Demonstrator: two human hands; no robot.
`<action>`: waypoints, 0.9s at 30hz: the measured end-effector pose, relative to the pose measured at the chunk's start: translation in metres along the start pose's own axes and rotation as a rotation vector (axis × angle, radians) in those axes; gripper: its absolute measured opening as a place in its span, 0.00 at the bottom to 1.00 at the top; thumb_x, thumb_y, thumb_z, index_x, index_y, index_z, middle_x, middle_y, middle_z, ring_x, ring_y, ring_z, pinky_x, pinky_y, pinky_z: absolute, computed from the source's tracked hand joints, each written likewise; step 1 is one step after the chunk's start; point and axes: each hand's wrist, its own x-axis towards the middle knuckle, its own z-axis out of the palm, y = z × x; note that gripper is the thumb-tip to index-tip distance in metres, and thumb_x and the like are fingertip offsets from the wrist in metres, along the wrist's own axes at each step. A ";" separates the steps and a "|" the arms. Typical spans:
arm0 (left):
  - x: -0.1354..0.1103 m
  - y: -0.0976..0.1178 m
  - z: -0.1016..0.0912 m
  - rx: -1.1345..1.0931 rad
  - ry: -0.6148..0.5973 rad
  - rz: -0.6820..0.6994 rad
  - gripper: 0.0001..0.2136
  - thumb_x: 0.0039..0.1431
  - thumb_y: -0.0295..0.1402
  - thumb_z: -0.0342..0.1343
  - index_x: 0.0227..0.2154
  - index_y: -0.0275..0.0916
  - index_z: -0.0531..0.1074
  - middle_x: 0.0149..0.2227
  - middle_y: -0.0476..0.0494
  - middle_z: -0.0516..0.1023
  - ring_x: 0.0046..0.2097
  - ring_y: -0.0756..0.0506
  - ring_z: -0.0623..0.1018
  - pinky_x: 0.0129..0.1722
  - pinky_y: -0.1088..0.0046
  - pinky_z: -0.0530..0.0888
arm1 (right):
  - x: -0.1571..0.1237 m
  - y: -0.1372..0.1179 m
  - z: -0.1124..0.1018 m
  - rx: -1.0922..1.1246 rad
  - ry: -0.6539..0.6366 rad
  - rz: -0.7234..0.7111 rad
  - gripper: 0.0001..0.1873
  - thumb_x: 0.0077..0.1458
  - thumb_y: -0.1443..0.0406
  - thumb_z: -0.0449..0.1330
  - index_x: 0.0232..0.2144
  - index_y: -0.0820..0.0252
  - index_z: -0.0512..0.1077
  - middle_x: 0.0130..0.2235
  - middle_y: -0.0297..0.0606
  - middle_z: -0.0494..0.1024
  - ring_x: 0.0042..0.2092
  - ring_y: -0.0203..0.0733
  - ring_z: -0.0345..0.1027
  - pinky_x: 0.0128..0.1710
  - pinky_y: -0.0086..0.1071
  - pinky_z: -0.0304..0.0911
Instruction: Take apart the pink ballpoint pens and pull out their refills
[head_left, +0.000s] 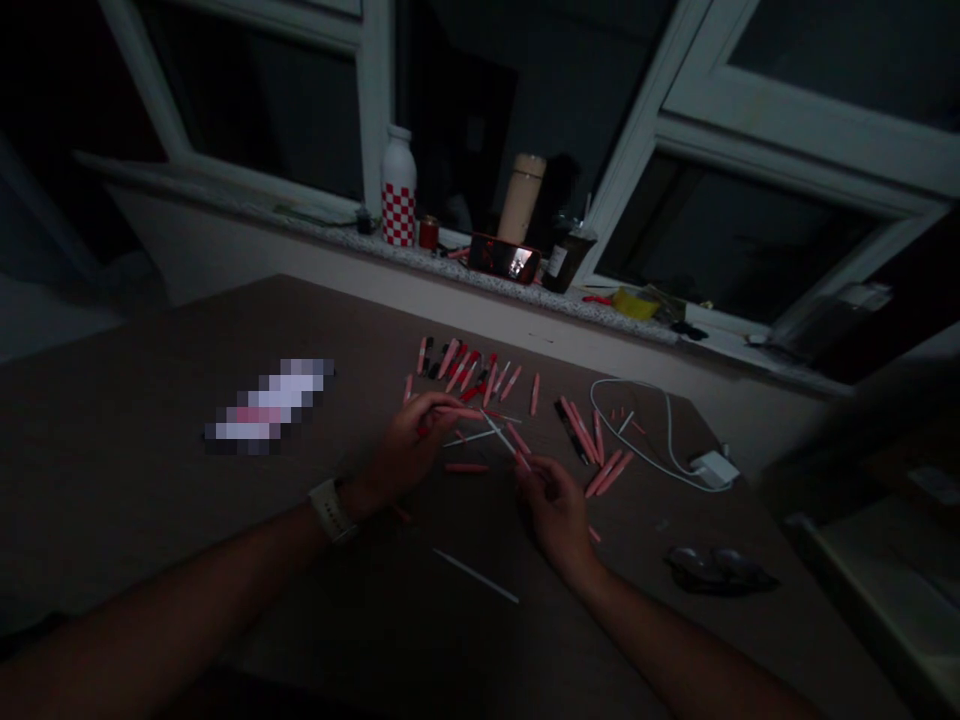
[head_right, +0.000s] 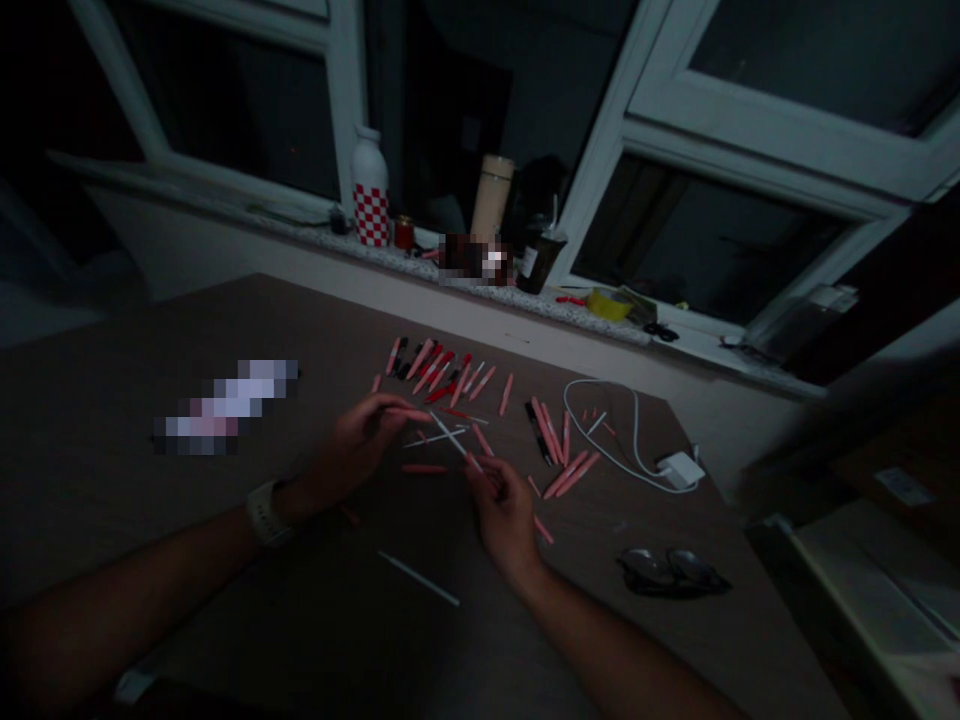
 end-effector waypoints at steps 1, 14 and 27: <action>0.000 -0.001 0.000 0.019 0.028 0.004 0.12 0.66 0.41 0.52 0.44 0.39 0.73 0.42 0.42 0.80 0.42 0.44 0.78 0.43 0.68 0.73 | 0.000 0.001 0.000 0.001 0.002 -0.001 0.17 0.51 0.52 0.67 0.38 0.56 0.76 0.33 0.37 0.81 0.35 0.42 0.74 0.34 0.33 0.68; 0.003 0.001 -0.001 0.104 0.111 0.045 0.11 0.65 0.38 0.52 0.41 0.39 0.74 0.39 0.43 0.78 0.38 0.46 0.75 0.37 0.71 0.71 | 0.000 0.005 -0.002 -0.030 -0.021 -0.015 0.17 0.53 0.53 0.66 0.39 0.58 0.77 0.38 0.41 0.82 0.41 0.47 0.77 0.40 0.38 0.71; 0.012 0.001 -0.015 0.185 -0.073 0.270 0.07 0.66 0.35 0.53 0.38 0.41 0.76 0.39 0.45 0.78 0.44 0.44 0.75 0.55 0.61 0.64 | -0.005 0.001 -0.005 -0.201 0.022 -0.079 0.13 0.51 0.56 0.67 0.37 0.57 0.81 0.39 0.42 0.84 0.42 0.51 0.78 0.46 0.43 0.71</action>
